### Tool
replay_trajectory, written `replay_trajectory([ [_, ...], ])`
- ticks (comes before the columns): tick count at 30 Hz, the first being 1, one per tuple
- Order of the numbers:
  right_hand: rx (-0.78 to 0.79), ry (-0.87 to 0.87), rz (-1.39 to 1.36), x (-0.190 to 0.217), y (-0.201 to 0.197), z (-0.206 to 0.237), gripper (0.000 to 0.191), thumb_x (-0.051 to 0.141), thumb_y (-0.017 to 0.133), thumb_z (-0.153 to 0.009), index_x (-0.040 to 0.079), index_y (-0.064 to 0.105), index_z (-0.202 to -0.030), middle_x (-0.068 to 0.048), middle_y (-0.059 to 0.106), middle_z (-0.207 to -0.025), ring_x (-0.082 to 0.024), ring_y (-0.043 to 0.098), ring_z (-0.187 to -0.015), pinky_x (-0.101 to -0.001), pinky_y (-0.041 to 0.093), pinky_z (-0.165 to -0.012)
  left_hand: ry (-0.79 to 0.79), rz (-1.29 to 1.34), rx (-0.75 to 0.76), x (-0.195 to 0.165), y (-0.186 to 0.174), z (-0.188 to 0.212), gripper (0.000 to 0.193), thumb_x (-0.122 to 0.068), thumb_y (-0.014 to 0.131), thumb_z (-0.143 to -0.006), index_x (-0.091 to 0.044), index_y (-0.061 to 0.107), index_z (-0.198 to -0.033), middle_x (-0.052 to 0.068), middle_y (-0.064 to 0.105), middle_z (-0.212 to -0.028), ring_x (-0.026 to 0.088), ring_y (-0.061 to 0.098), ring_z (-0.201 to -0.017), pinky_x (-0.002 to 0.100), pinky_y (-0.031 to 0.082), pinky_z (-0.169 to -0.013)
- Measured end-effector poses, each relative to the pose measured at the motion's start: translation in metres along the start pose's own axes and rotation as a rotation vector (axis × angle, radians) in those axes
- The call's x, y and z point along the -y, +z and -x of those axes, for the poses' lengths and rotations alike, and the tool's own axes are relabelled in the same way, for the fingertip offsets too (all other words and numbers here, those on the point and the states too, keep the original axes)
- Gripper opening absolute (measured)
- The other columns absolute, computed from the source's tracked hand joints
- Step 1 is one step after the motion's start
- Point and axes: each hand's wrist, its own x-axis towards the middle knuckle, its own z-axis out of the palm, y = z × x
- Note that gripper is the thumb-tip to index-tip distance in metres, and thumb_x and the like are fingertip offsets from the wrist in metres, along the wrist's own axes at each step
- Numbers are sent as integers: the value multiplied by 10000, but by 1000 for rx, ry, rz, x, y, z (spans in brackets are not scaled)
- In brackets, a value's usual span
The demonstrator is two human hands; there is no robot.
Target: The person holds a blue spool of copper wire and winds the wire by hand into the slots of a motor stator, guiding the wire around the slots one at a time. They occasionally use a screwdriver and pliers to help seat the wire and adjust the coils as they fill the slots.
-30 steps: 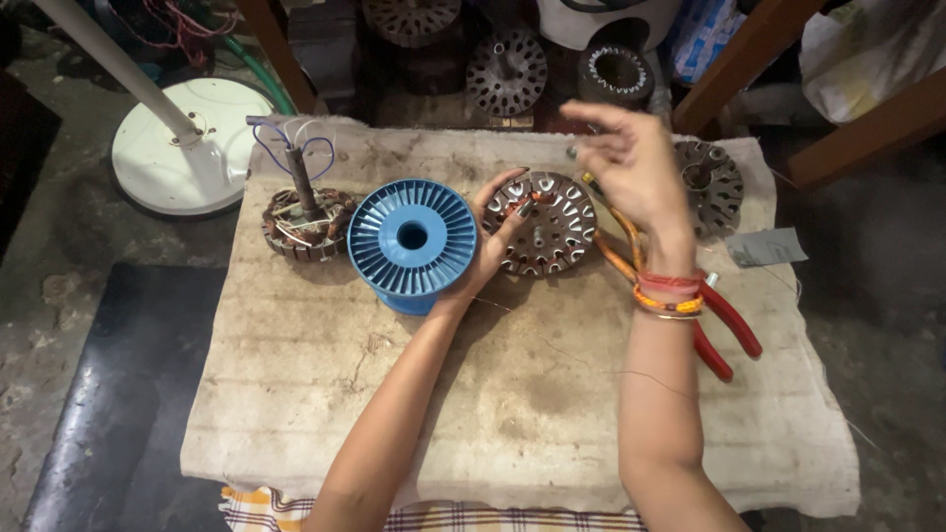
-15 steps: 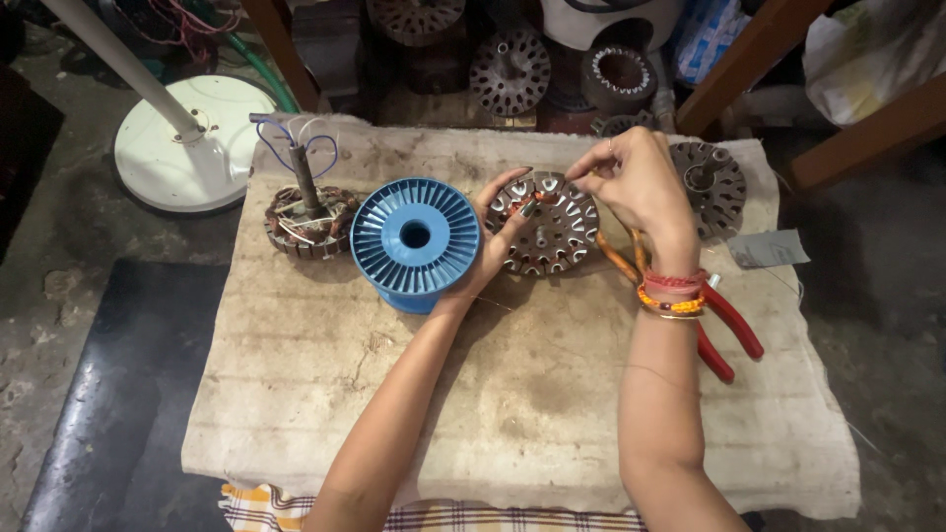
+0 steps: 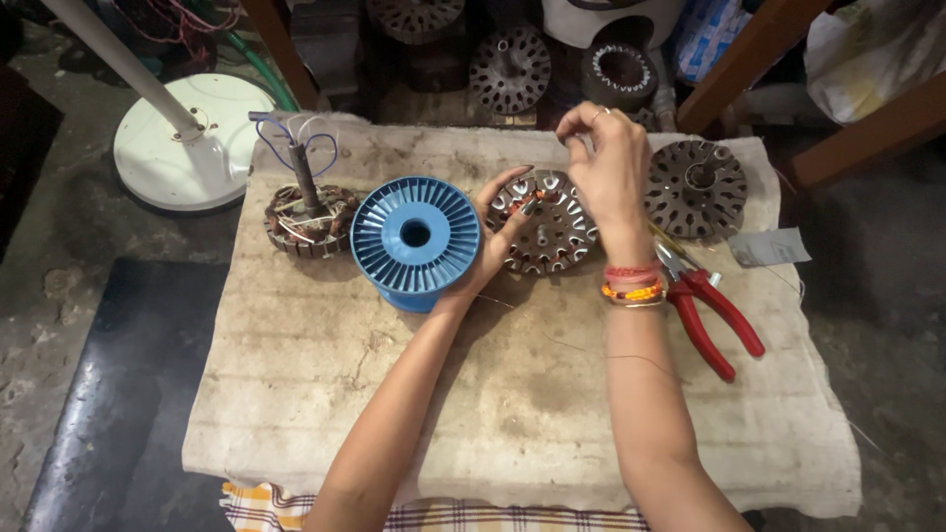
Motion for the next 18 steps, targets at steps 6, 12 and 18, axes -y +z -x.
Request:
replay_trajectory([
  [6,-94,-28,-199,5,10,3,171,-74,730,-883,80,733,-956,-10,697,-853,-80,588,-720,-239,443,-631,17,-31,15,6,0,-1,514,-6,705,-928,-99,587,-1419,114,698,-1345,213,642,-1288,354,472,-1133],
  [12,52,8,-437,15,9,0,148,-88,721,-889,47,705,-947,1,692,-853,-57,520,-693,-221,382,-620,23,37,16,10,1,-2,531,8,683,-919,-85,572,-1430,99,671,-1388,221,630,-1310,362,471,-1155],
  [18,233,101,-764,16,5,-2,173,-107,691,-942,54,627,-947,-33,708,-940,-29,609,-776,-183,486,-663,-9,12,27,10,1,-1,525,-25,702,-929,-88,565,-1433,104,671,-1398,227,628,-1326,383,467,-1169],
])
